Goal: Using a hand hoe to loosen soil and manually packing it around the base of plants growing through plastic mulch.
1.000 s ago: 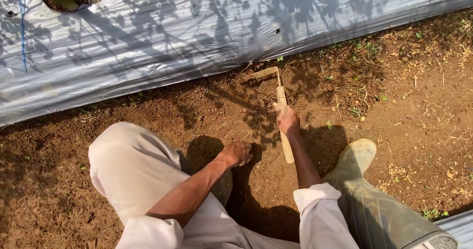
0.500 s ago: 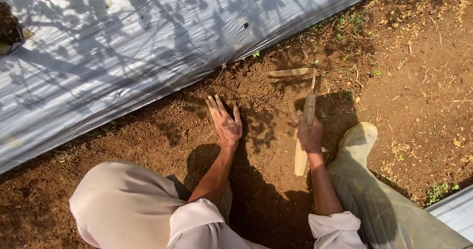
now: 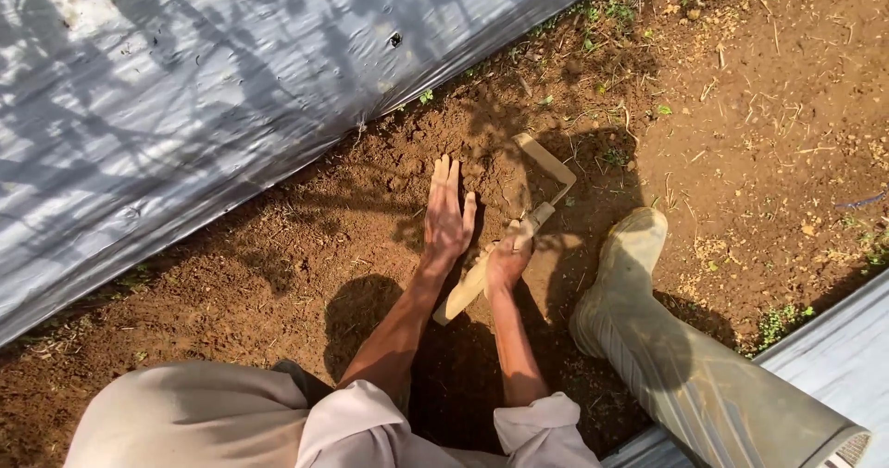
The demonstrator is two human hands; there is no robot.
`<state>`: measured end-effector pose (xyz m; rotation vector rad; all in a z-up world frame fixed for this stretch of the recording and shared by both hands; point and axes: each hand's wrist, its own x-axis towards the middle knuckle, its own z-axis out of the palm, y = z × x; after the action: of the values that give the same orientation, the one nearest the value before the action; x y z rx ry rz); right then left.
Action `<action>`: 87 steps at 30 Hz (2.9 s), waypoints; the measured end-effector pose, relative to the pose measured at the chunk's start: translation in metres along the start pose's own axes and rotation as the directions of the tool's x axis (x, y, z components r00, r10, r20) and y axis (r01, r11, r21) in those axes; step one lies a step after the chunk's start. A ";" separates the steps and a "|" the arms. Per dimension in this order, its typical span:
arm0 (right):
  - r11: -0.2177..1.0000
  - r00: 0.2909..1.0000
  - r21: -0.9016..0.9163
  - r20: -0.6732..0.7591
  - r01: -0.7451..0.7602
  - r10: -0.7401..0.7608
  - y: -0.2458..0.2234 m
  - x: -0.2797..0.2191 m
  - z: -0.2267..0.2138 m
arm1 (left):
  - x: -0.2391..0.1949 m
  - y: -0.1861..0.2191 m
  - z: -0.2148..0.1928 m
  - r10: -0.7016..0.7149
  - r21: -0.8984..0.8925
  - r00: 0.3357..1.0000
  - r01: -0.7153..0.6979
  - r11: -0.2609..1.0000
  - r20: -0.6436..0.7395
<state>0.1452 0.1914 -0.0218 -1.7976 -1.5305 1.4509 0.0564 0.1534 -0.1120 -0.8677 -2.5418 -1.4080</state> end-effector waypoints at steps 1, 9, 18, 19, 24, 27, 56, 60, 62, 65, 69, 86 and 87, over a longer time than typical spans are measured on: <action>0.997 0.998 -0.042 0.014 -0.063 0.063 0.005 -0.008 -0.002 | -0.006 0.003 -0.005 -0.056 0.001 0.998 0.056 0.998 -0.004; 0.980 0.977 0.068 0.125 -0.185 0.175 0.028 0.070 0.005 | -0.029 -0.014 -0.033 -0.023 0.430 0.979 0.111 0.896 -0.204; 0.986 0.989 -0.115 0.076 -0.120 0.129 0.024 0.001 0.014 | -0.050 -0.015 -0.059 -0.188 0.274 0.977 0.153 0.950 0.106; 0.981 0.980 -0.140 0.128 -0.132 0.150 -0.004 -0.012 -0.003 | -0.050 -0.012 -0.062 -0.202 0.245 0.972 0.168 0.955 0.119; 0.994 0.992 0.022 0.072 -0.103 0.101 -0.015 0.023 0.004 | -0.047 -0.007 -0.072 -0.221 0.194 0.963 0.190 0.962 0.156; 0.973 0.971 0.066 -0.087 -0.219 0.224 0.018 0.029 0.025 | -0.058 -0.015 -0.082 -0.230 0.155 0.953 0.202 0.967 0.197; 0.898 0.760 0.207 0.623 -0.389 0.186 0.016 0.030 -0.058 | 0.035 0.075 -0.024 -0.629 -0.591 0.630 0.742 0.315 0.456; 0.875 0.667 0.147 0.708 -0.462 0.233 0.063 0.036 -0.041 | 0.033 0.028 0.001 -0.767 -0.398 0.506 0.847 0.353 0.394; 0.896 0.651 0.123 0.730 -0.426 0.209 0.064 0.037 -0.041 | 0.027 0.010 -0.004 -0.753 -0.473 0.572 0.788 0.395 0.324; 0.903 0.729 0.170 0.656 -0.394 0.194 0.045 0.034 -0.046 | -0.014 -0.084 0.054 -0.682 -0.395 0.714 0.678 0.619 0.157; 0.911 0.887 0.325 0.454 -0.256 0.087 0.013 0.037 -0.042 | 0.023 0.044 -0.032 -0.727 -0.270 0.671 0.735 0.622 0.150; 0.986 0.975 0.137 0.212 -0.095 0.065 0.011 0.071 0.028 | -0.025 -0.015 -0.053 -0.335 0.230 0.941 0.336 0.913 -0.048; 0.985 0.974 0.139 0.218 -0.100 0.069 0.014 0.082 0.039 | -0.021 -0.017 -0.056 -0.334 0.238 0.941 0.336 0.911 -0.050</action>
<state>0.1086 0.2458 -0.0860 -1.6837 -1.4123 1.7987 0.0553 0.0923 -0.1004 -0.3973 -2.8793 -1.1265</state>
